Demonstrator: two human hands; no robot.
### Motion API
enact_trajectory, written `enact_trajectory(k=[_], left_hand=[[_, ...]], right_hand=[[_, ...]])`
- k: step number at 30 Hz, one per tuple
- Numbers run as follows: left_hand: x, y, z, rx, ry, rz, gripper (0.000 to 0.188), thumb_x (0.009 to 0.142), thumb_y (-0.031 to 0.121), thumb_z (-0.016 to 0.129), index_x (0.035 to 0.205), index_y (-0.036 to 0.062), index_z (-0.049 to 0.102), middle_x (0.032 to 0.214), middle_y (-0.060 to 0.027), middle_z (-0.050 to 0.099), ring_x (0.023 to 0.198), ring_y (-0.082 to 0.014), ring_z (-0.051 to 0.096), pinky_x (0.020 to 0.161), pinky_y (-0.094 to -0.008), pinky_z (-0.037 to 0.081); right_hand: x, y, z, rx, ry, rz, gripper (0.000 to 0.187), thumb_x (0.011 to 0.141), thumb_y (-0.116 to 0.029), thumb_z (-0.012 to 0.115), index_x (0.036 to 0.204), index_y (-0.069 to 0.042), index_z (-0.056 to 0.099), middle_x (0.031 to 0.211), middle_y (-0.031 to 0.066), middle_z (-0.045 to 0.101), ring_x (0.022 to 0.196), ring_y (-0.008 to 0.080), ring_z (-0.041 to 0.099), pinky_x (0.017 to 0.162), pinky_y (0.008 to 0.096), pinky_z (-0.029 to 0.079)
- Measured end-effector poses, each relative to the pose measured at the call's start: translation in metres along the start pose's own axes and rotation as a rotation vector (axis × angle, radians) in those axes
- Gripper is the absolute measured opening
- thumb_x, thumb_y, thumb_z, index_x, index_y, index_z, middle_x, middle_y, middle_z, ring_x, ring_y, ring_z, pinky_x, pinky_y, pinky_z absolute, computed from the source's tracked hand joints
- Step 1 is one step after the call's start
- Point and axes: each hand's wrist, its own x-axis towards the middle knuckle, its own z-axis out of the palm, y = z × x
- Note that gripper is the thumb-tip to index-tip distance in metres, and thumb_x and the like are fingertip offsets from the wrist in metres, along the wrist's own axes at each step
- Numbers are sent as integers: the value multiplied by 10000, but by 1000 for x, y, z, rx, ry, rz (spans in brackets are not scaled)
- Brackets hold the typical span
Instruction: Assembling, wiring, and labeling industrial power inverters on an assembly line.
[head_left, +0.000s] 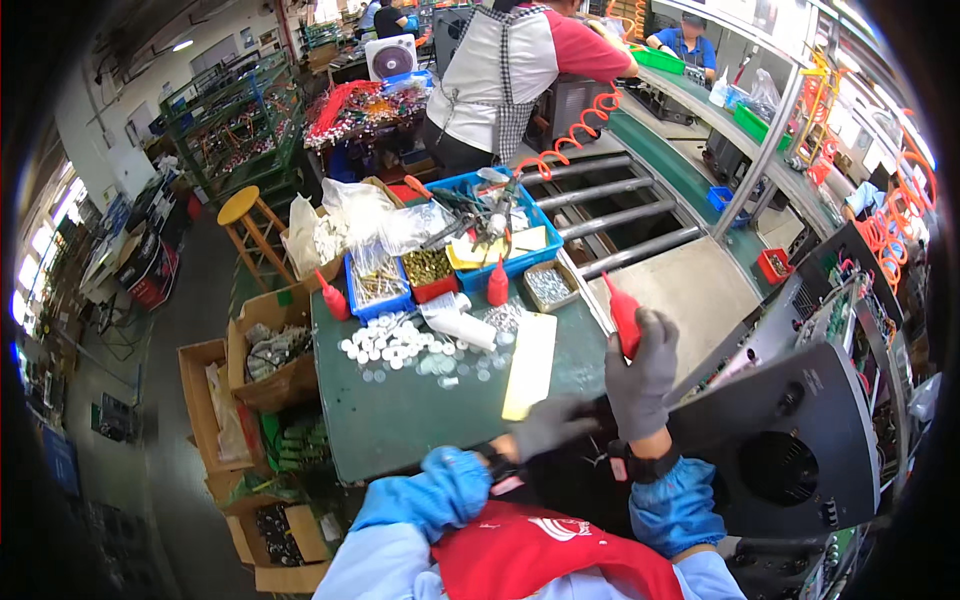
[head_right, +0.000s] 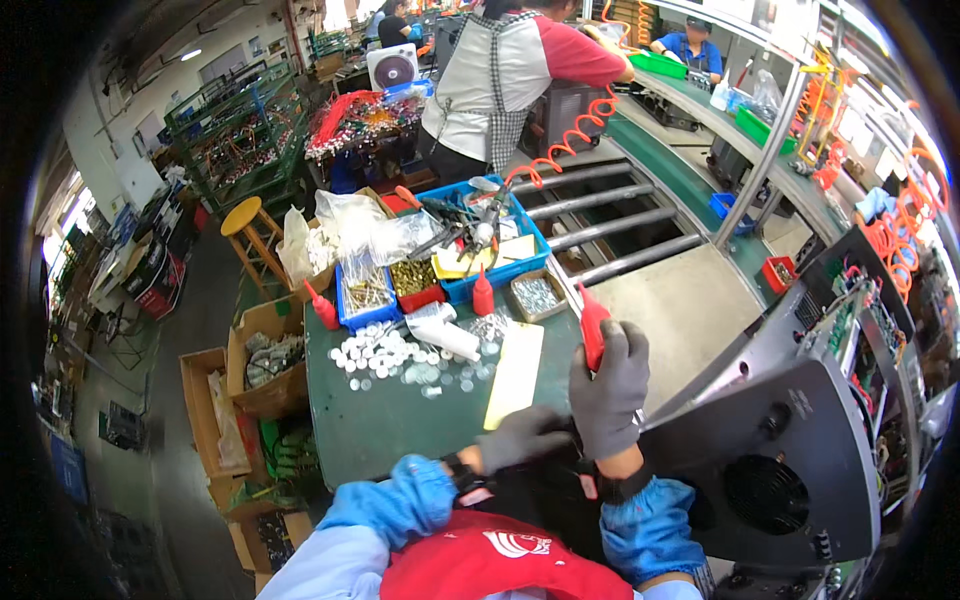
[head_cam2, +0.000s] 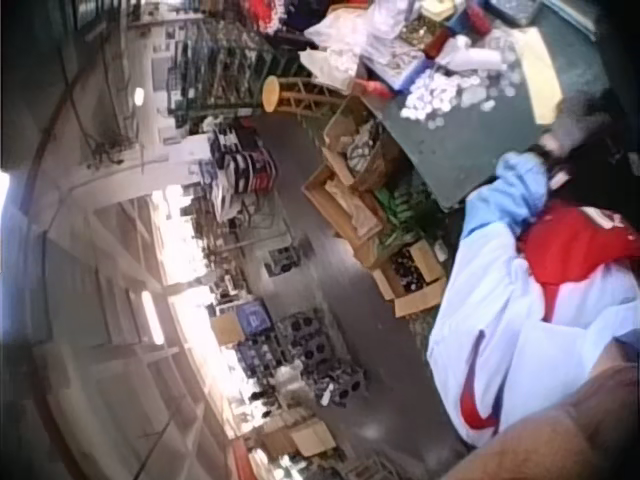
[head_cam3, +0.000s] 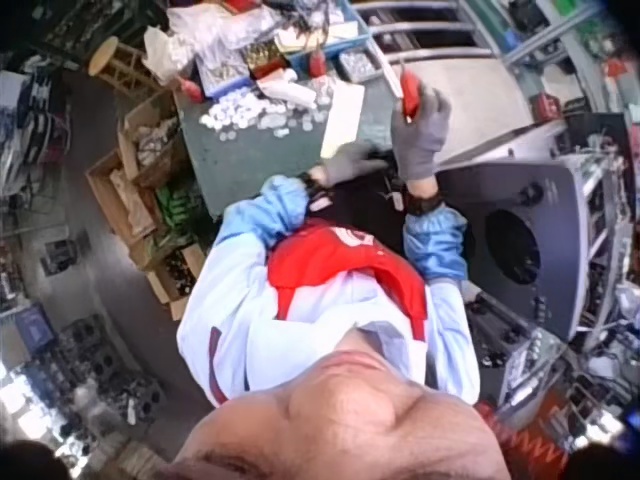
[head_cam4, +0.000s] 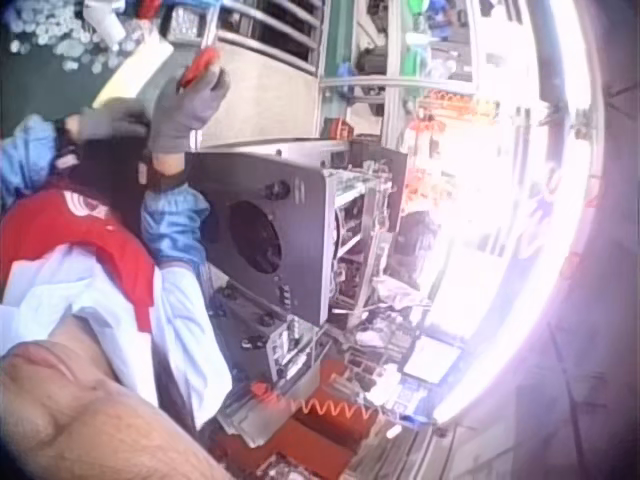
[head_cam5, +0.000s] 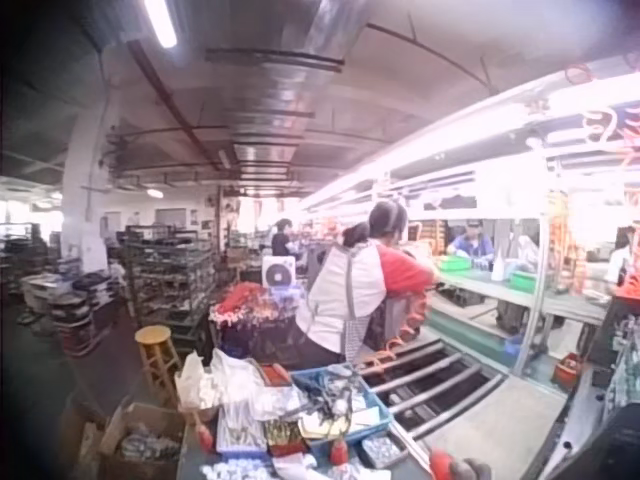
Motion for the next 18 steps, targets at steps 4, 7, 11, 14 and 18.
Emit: enact_trajectory(k=[4, 7, 11, 14, 18], left_hand=[[-50, -102, -101, 198, 100, -458, 405, 879, 382, 618, 1066, 28, 677, 891, -160, 694, 837, -282, 674, 726, -398, 508], [-50, -133, -167, 149, 229, -410, 385, 877, 339, 646, 1083, 15, 673, 883, -124, 705, 782, -225, 671, 704, -363, 516], [-7, -144, -237, 245, 489, -189, 311, 861, 279, 641, 1015, 11, 683, 905, -172, 698, 827, -315, 675, 751, -390, 520], [53, -161, -291, 453, 648, -124, 330, 867, 305, 622, 1049, 37, 684, 936, -197, 691, 891, -347, 675, 785, -425, 524], [146, -197, -343, 861, 466, -416, 280, 875, 272, 605, 1061, 76, 680, 1076, -196, 681, 995, -393, 646, 847, -474, 518]], right_hand=[[-35, 60, 99, -324, -182, 13, 402, 755, -61, 655, 1147, -75, 572, 1163, 223, 547, 977, 391, 568, 837, 484, 470], [-55, 103, 151, -508, -387, 36, 329, 791, -100, 607, 1119, -105, 580, 1170, 206, 540, 978, 363, 557, 843, 476, 454], [-89, 121, 186, -655, -628, 22, 276, 835, -118, 558, 1109, -125, 591, 1210, 192, 532, 1023, 347, 549, 865, 456, 446], [-108, 107, 190, -583, -639, 65, 404, 800, -122, 585, 1203, -100, 590, 1295, 224, 499, 1124, 387, 518, 958, 472, 417], [-108, 70, 169, -426, -473, 314, 592, 698, -77, 635, 1280, -86, 525, 1335, 250, 461, 1186, 440, 474, 994, 530, 386]])
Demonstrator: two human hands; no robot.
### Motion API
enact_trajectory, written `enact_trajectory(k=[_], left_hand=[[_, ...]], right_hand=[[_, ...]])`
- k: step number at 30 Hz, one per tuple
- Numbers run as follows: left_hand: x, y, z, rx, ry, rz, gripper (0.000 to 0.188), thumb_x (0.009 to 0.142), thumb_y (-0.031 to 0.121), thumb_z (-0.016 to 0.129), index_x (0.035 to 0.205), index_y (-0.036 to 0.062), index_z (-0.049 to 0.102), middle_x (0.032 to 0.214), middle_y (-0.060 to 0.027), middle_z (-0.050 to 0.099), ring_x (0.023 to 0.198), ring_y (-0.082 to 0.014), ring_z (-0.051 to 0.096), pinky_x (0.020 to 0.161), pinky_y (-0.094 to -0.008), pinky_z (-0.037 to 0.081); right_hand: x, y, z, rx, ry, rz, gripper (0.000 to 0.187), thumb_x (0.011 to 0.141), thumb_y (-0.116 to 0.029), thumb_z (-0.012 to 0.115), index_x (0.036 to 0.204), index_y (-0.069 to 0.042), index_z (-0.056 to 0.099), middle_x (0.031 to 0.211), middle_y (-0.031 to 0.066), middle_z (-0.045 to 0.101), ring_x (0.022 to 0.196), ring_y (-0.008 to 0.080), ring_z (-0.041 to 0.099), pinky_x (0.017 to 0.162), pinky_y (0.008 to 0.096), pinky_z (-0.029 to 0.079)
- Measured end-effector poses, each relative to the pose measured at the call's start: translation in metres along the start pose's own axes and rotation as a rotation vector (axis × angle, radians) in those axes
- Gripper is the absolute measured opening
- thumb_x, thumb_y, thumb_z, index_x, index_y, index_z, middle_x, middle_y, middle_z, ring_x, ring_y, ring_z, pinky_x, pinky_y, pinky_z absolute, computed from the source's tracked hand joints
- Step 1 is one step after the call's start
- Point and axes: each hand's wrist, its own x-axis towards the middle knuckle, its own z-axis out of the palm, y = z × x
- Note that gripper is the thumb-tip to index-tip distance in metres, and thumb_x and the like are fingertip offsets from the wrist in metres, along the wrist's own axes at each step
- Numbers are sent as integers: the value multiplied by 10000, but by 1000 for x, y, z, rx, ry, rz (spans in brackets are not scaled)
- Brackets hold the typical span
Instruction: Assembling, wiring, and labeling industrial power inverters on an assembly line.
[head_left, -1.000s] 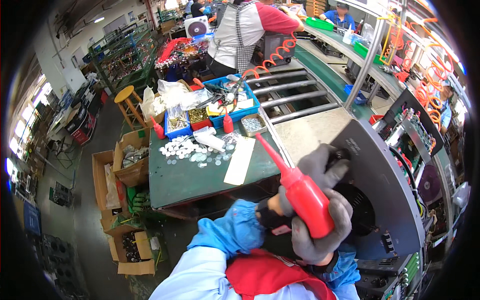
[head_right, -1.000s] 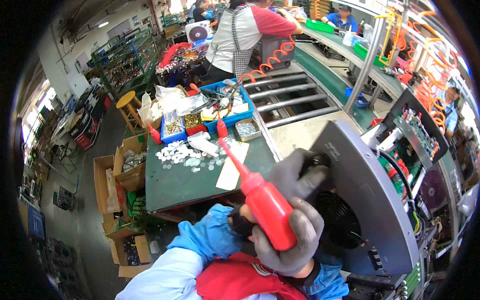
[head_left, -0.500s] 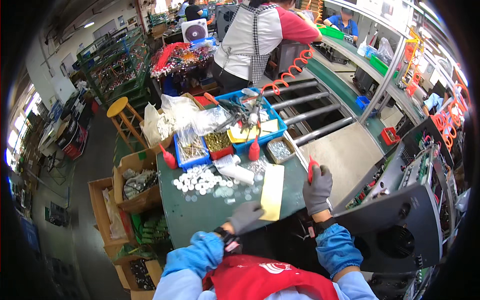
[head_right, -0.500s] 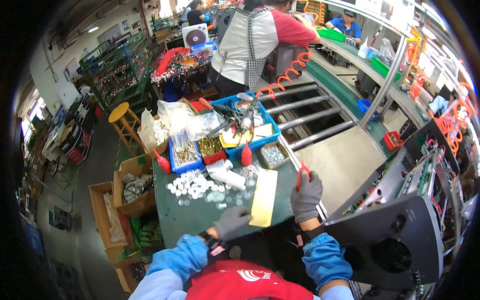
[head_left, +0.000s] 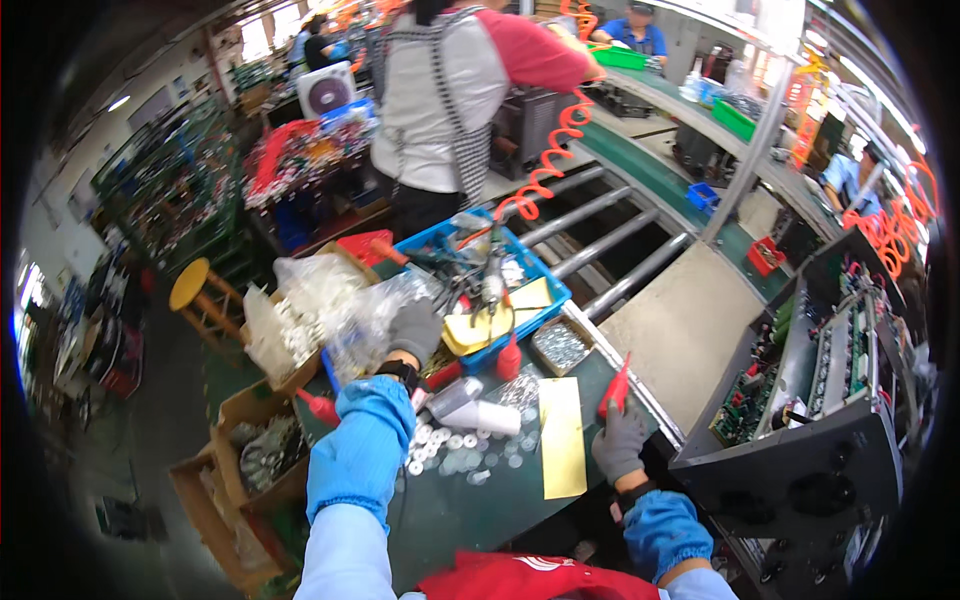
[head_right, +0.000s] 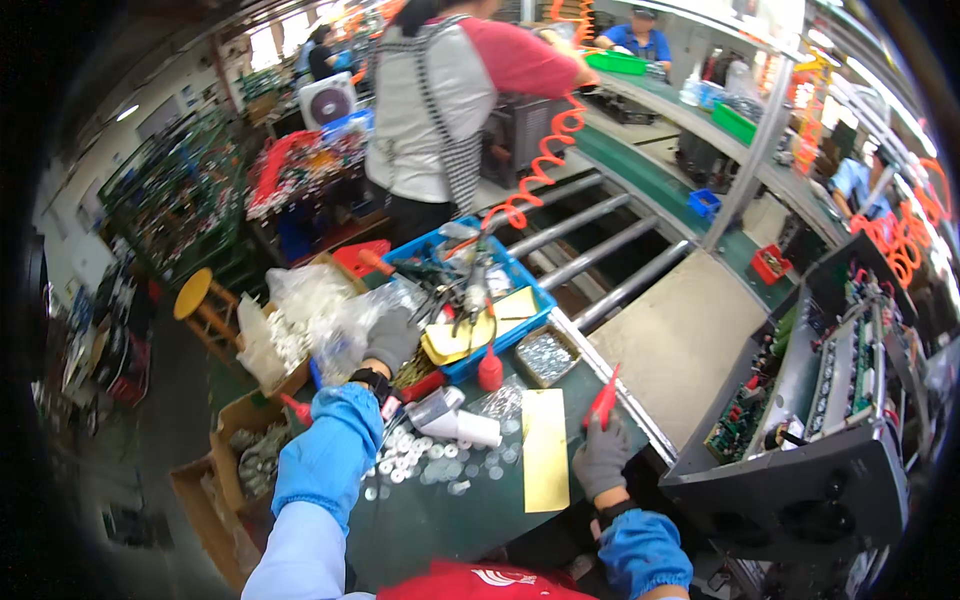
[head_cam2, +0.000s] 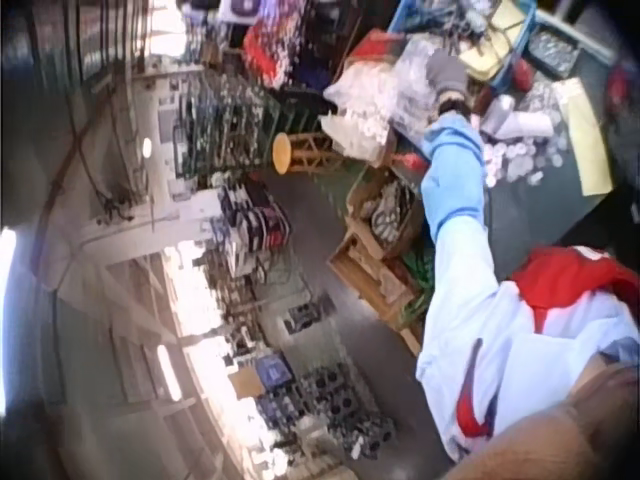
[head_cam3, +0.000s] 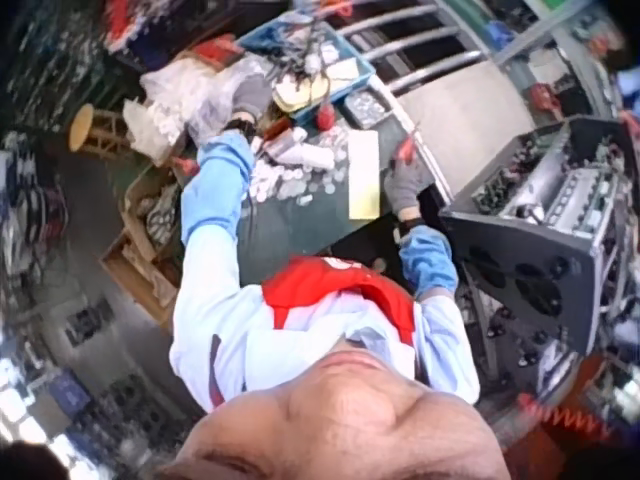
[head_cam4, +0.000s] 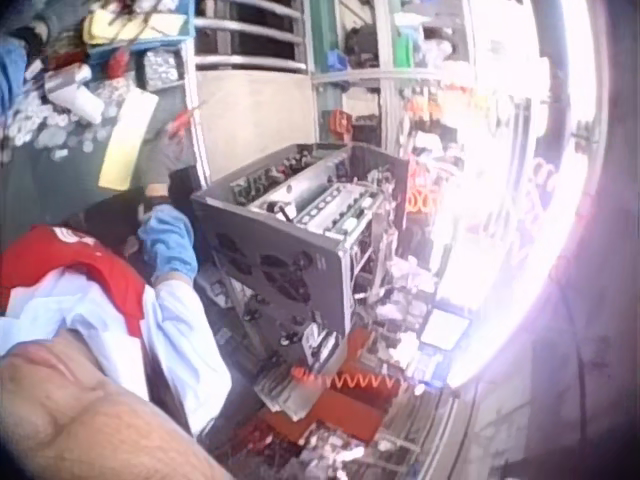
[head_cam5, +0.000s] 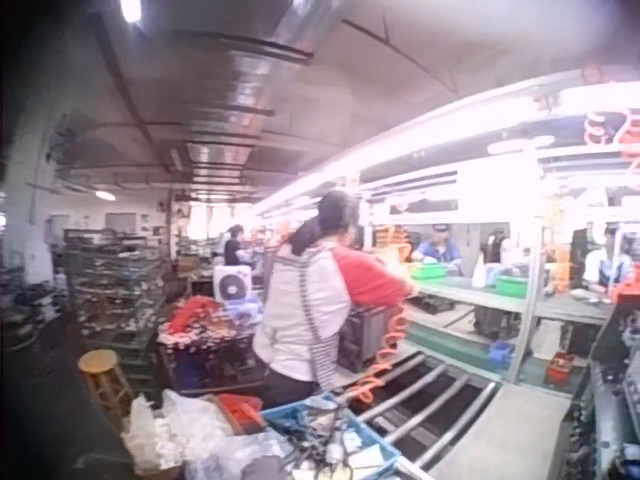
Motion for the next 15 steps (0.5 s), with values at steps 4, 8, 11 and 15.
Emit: enact_trajectory(k=[4, 8, 11, 15], left_hand=[[55, 0, 22, 164, -254, -23, 342, 833, 295, 633, 1090, 74, 679, 1159, -211, 663, 1086, -393, 630, 904, -470, 513], [65, -11, 30, 122, -238, -115, 361, 859, 310, 614, 1128, 76, 673, 1138, -194, 680, 1104, -384, 634, 909, -474, 514], [66, -24, 13, 41, -80, -158, 325, 866, 264, 569, 1104, 63, 661, 1090, -205, 691, 1047, -401, 651, 856, -493, 517], [37, -16, -51, -358, 296, 28, 236, 867, 237, 584, 1002, 48, 629, 849, -159, 689, 784, -358, 666, 708, -473, 493]], right_hand=[[-48, -10, -57, 143, -12, 63, 566, 732, -128, 669, 1274, -41, 531, 1292, 249, 502, 1164, 436, 499, 982, 525, 404], [-111, -3, -104, 293, 10, 142, 376, 769, -100, 653, 1136, -24, 612, 1119, 185, 614, 1059, 371, 601, 922, 439, 497], [-151, 8, -130, 336, -88, 214, 329, 785, -110, 646, 1105, -37, 630, 1095, 168, 631, 1028, 349, 622, 897, 421, 514], [-200, 29, -163, 370, -335, 308, 275, 819, -158, 626, 1072, -57, 663, 1066, 163, 653, 996, 334, 642, 869, 416, 525]])
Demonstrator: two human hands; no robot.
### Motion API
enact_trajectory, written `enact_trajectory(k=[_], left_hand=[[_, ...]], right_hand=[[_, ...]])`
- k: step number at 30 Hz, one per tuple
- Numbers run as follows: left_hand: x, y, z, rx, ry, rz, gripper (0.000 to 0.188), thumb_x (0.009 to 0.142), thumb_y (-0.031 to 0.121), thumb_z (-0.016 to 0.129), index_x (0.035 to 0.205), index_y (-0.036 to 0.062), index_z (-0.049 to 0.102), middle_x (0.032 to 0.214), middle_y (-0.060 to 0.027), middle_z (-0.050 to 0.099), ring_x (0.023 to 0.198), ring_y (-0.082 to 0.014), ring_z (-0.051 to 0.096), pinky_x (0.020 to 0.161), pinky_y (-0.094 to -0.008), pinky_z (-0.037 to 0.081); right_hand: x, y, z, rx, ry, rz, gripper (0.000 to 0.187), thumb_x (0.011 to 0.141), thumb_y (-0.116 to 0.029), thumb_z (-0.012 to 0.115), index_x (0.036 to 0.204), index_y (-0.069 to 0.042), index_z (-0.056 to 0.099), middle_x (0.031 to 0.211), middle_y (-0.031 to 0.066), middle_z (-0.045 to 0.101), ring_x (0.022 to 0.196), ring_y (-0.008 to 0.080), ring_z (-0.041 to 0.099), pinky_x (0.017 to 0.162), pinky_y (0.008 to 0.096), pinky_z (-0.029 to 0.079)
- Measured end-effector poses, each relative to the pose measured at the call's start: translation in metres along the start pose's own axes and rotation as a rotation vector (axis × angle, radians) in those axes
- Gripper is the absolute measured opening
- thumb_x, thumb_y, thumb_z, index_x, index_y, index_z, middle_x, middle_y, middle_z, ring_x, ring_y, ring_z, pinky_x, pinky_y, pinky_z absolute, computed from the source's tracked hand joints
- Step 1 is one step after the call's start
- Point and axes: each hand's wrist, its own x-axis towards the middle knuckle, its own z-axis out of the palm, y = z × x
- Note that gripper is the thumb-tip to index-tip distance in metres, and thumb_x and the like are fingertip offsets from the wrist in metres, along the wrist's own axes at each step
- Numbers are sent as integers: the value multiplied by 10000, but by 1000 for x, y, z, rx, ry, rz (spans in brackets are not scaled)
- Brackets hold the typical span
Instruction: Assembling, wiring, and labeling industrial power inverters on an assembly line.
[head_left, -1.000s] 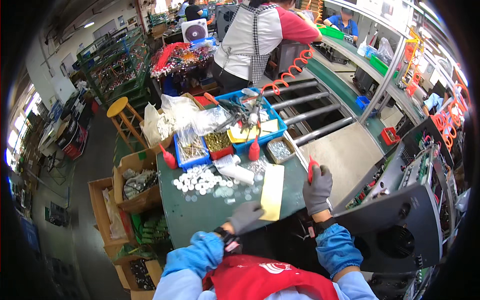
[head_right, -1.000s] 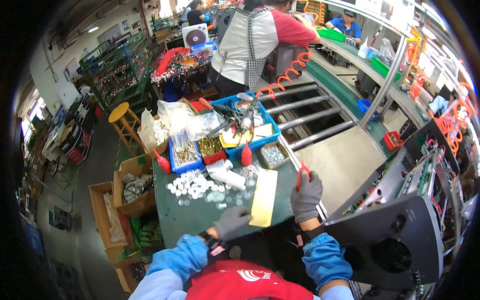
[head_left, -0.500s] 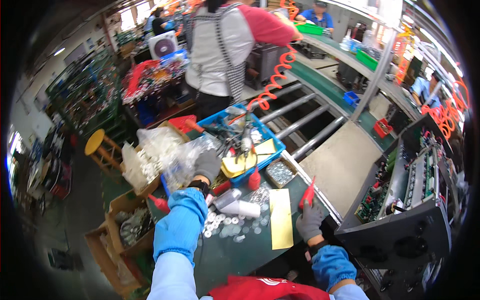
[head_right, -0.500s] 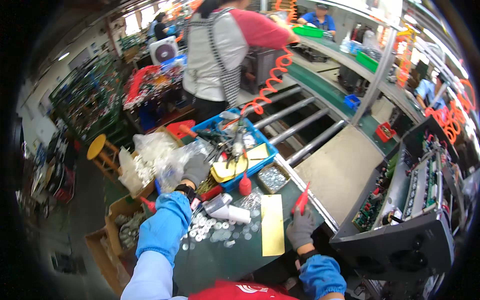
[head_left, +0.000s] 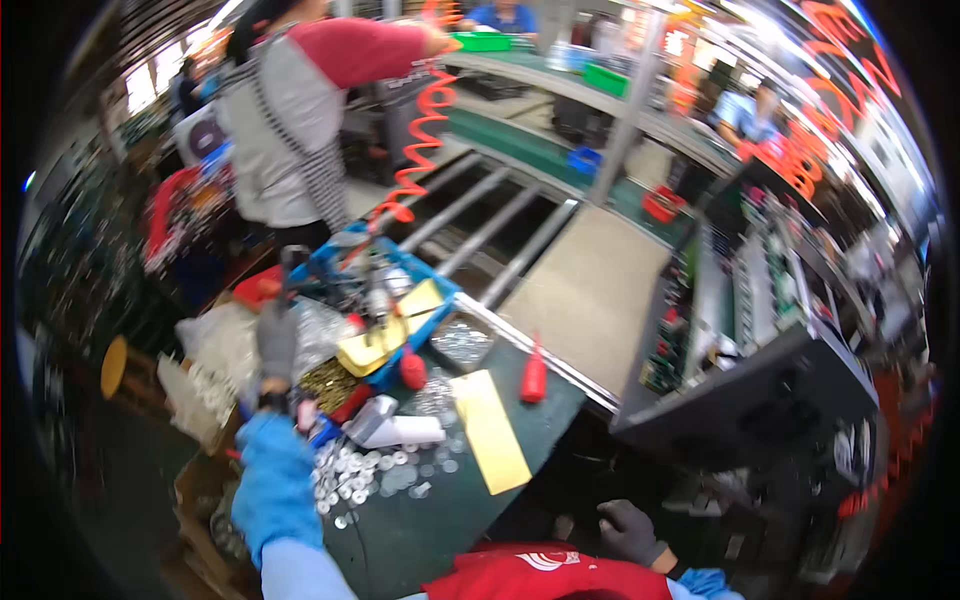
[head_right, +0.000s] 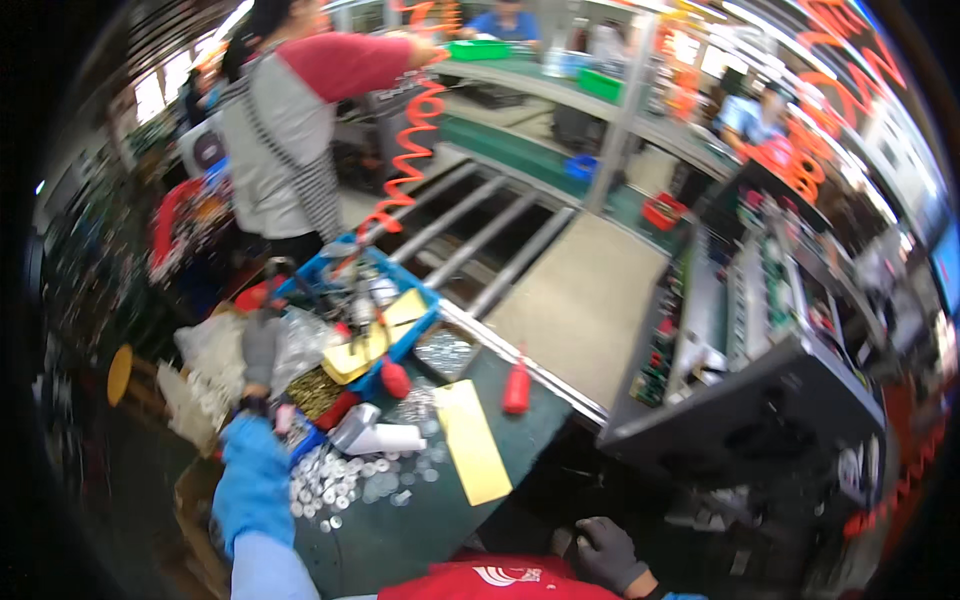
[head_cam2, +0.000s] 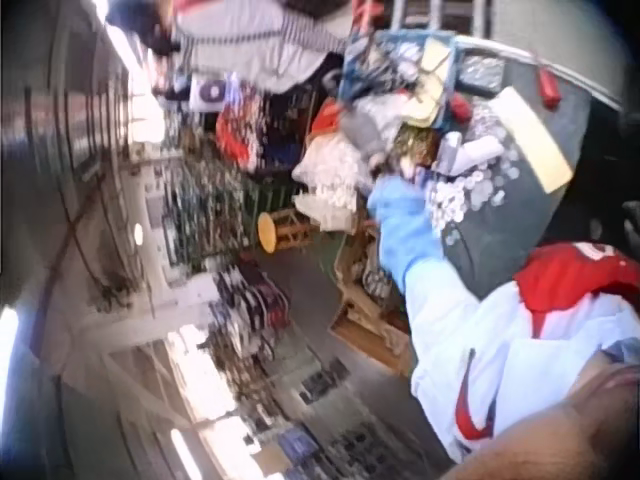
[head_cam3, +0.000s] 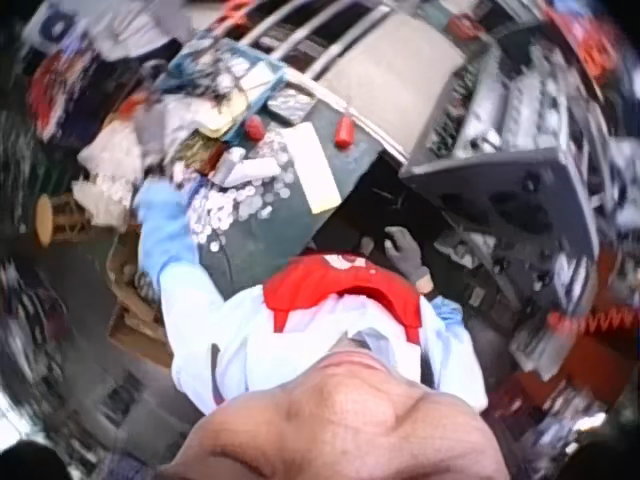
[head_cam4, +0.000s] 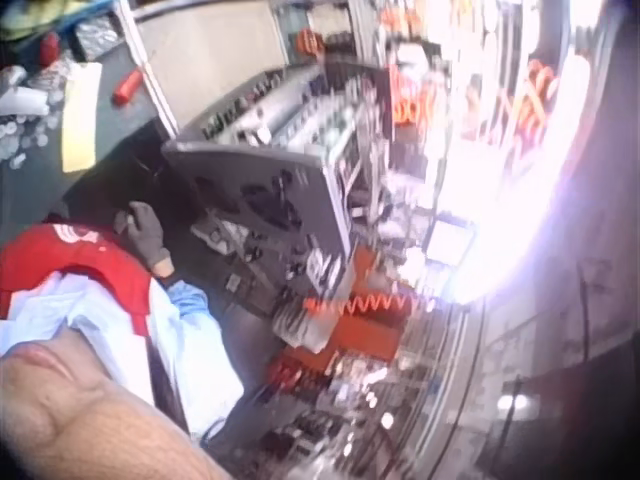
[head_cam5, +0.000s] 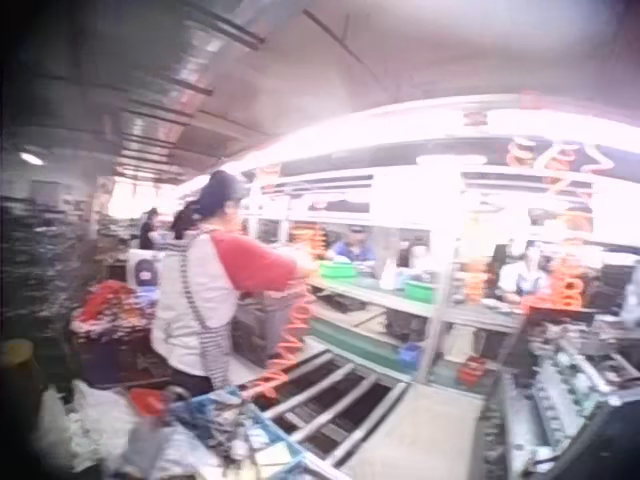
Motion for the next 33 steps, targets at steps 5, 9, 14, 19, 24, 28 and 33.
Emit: enact_trajectory(k=[5, 9, 14, 19, 24, 28, 33], left_hand=[[-94, 150, -68, -825, -281, 128, 162, 976, 214, 542, 994, 55, 563, 674, 55, 426, 559, -46, 405, 506, -232, 348], [-199, 271, -74, -1262, -698, -78, 164, 970, 230, 483, 942, 76, 530, 589, 46, 389, 476, -61, 376, 439, -227, 296], [-334, 383, -44, -1279, -1024, -49, 157, 952, 197, 554, 975, 43, 529, 651, -9, 489, 500, -90, 462, 474, -263, 408], [-443, 472, -12, -1245, -872, 66, 244, 956, 165, 588, 1088, -24, 510, 753, -67, 566, 519, -98, 533, 480, -263, 436], [-496, 515, 40, -1170, -726, -33, 278, 958, 198, 585, 1113, -23, 522, 810, -123, 615, 611, -178, 610, 566, -330, 489], [-510, 518, 80, -1012, -309, 88, 346, 923, 215, 619, 1177, -8, 545, 979, -253, 658, 928, -431, 638, 822, -469, 486], [-509, 509, 96, -527, -19, 89, 588, 882, 241, 674, 1341, -30, 427, 1198, -290, 581, 1144, -434, 561, 952, -471, 455]], right_hand=[[-61, 49, -56, -104, -137, 196, 383, 880, -324, 576, 1152, -67, 658, 1090, 184, 662, 1032, 370, 628, 905, 448, 504], [-115, 84, -147, -173, -67, 664, 451, 865, -392, 625, 1183, -74, 650, 1125, 215, 661, 1065, 380, 626, 918, 446, 499], [-139, 107, -257, 49, 819, 420, 422, 923, -296, 619, 1264, -51, 582, 1055, 101, 672, 899, 204, 647, 815, 337, 522], [-113, 108, -349, 377, 983, -206, 738, 974, -416, 549, 1501, 25, 278, 1253, 98, 487, 1103, 169, 477, 975, 308, 403], [-73, 106, -385, 480, 892, -584, 629, 971, -341, 563, 1456, 14, 378, 1308, 142, 517, 1159, 225, 510, 1043, 371, 386], [-54, 108, -387, -34, 975, -769, 273, 931, -103, 625, 1161, 38, 576, 1108, 203, 574, 991, 316, 584, 856, 393, 487], [-48, 117, -388, 140, 970, -817, 272, 899, -79, 663, 1140, 24, 592, 1039, 195, 593, 913, 327, 601, 800, 400, 499]])
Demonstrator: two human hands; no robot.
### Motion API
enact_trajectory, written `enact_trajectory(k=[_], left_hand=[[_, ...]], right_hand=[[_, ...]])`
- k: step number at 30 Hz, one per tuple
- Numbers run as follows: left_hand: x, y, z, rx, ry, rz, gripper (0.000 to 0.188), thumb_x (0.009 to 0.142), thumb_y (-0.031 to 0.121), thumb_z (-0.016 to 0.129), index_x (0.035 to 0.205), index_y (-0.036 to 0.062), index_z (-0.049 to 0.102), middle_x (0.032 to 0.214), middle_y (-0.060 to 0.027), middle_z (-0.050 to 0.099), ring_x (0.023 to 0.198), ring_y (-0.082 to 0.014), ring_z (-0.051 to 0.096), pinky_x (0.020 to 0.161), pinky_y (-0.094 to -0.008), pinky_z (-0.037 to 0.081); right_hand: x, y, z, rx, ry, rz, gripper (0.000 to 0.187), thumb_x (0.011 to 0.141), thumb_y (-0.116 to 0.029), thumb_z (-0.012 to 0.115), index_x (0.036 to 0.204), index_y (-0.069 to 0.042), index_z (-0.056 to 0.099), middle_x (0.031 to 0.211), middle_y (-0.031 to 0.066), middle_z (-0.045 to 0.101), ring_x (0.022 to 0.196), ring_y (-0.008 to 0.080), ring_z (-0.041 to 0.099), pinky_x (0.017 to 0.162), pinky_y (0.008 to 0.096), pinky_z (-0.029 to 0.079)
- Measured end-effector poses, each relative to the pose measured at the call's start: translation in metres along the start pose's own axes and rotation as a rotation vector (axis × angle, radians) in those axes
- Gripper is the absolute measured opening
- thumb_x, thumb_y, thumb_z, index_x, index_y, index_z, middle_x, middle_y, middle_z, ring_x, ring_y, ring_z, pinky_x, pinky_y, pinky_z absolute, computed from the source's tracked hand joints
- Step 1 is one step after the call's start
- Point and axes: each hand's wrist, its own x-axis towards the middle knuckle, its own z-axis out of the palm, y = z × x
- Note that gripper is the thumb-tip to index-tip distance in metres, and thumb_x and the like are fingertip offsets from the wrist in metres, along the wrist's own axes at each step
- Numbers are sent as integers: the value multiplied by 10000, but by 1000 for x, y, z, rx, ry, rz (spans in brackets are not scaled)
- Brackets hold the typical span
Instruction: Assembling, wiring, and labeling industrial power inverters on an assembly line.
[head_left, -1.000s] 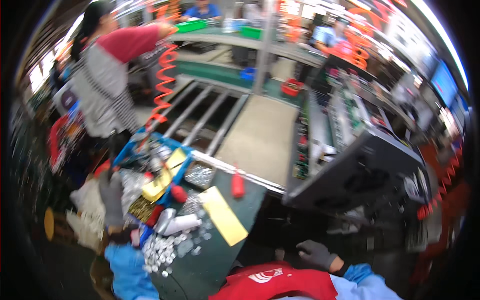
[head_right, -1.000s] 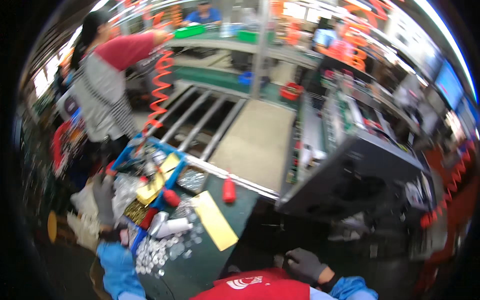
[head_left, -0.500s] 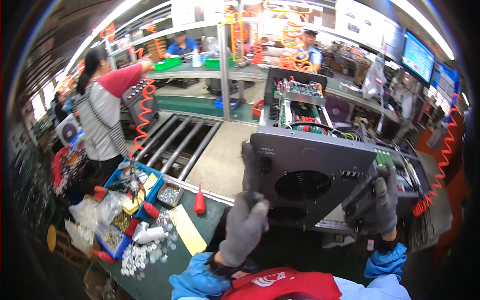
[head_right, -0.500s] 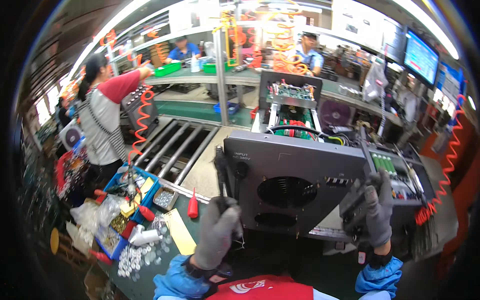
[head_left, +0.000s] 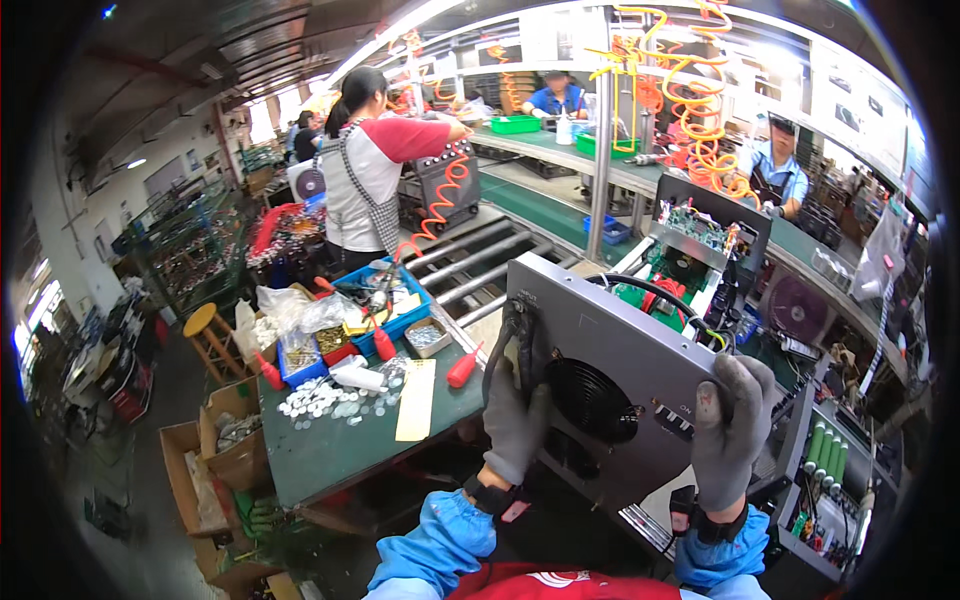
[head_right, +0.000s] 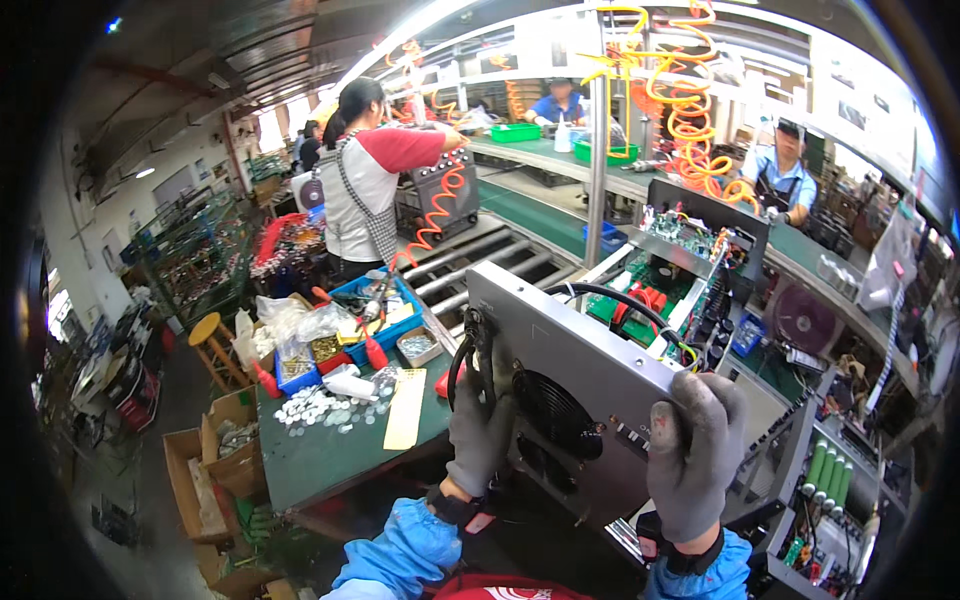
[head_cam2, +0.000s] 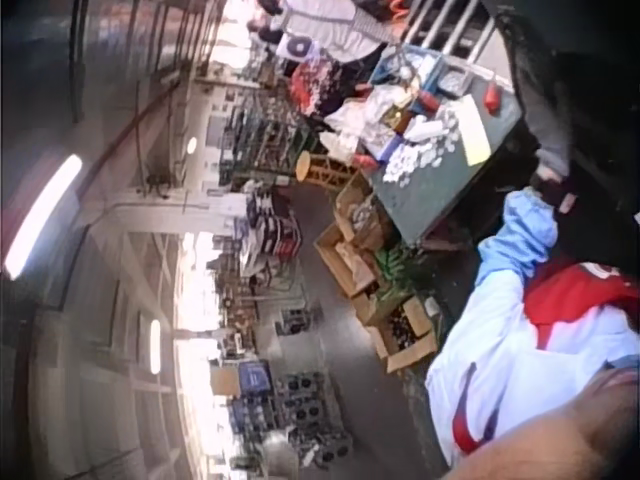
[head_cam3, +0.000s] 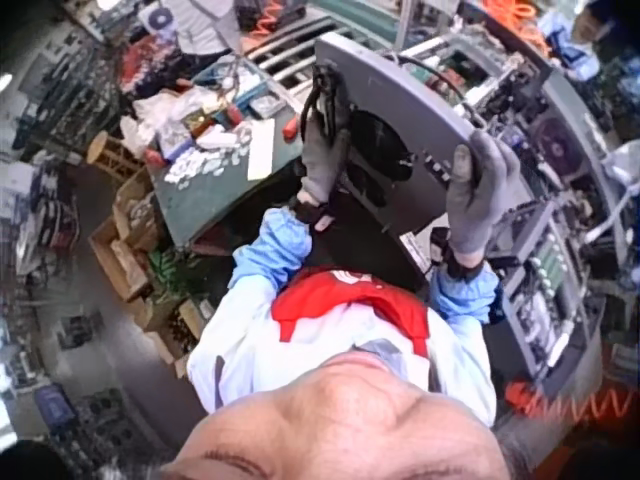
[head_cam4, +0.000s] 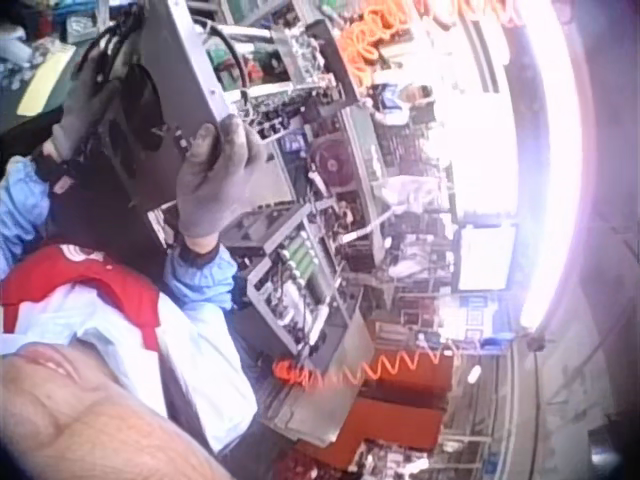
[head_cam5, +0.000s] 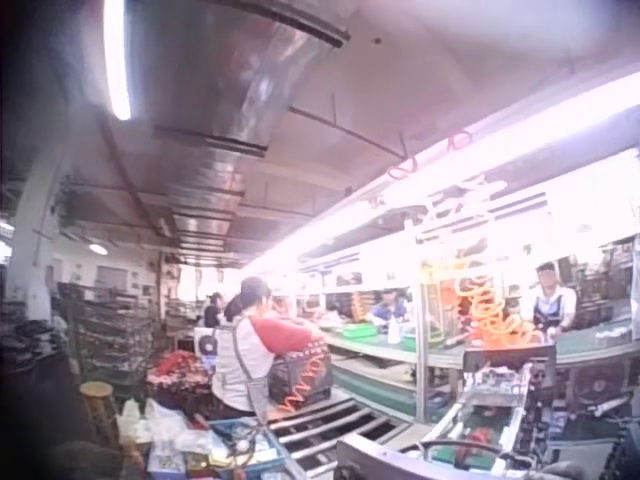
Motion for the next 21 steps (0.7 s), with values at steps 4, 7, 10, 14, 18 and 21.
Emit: enact_trajectory(k=[4, 7, 10, 14, 18, 21], left_hand=[[17, 11, 10, 91, 249, 95, 809, 824, 239, 727, 1423, -103, 306, 1403, -359, 402, 1325, -484, 395, 1111, -496, 330], [38, 15, 12, 63, 229, -130, 792, 784, 199, 725, 1424, -78, 351, 1430, -325, 401, 1328, -477, 392, 1133, -482, 315], [48, 15, 9, 55, 165, 19, 595, 784, 190, 705, 1318, -10, 534, 1375, -229, 506, 1254, -413, 488, 1072, -446, 392], [44, 33, -5, 108, 111, 21, 624, 762, 199, 719, 1321, 6, 521, 1077, -160, 688, 935, -271, 690, 789, -376, 554], [46, 69, -34, -639, -359, -324, 466, 823, 154, 627, 1273, 51, 560, 942, -86, 672, 814, -224, 679, 664, -342, 555], [49, 78, -44, -845, -540, -603, 394, 846, 145, 577, 1230, 57, 574, 985, -84, 656, 808, -228, 668, 697, -320, 543]], right_hand=[[0, 6, -6, 7, -9, -4, 256, 879, -98, 682, 1098, 19, 618, 1007, 184, 601, 910, 334, 600, 776, 403, 492], [0, 11, -6, -14, -7, -28, 254, 878, -104, 682, 1097, 11, 621, 1008, 173, 606, 901, 334, 594, 784, 411, 483], [1, 14, -5, 12, -4, -36, 264, 854, -93, 696, 1092, -1, 625, 989, 163, 608, 898, 332, 584, 789, 418, 471], [1, 19, -5, 54, 17, -57, 312, 806, -59, 717, 1099, -11, 622, 981, 157, 608, 897, 331, 574, 786, 417, 463], [1, 26, -4, 71, -2, -78, 361, 760, -1, 712, 1105, -17, 607, 973, 158, 604, 875, 329, 563, 778, 430, 444], [1, 29, -2, 113, 2, -75, 365, 750, 2, 712, 1098, -14, 603, 971, 160, 601, 881, 332, 563, 783, 433, 443]])
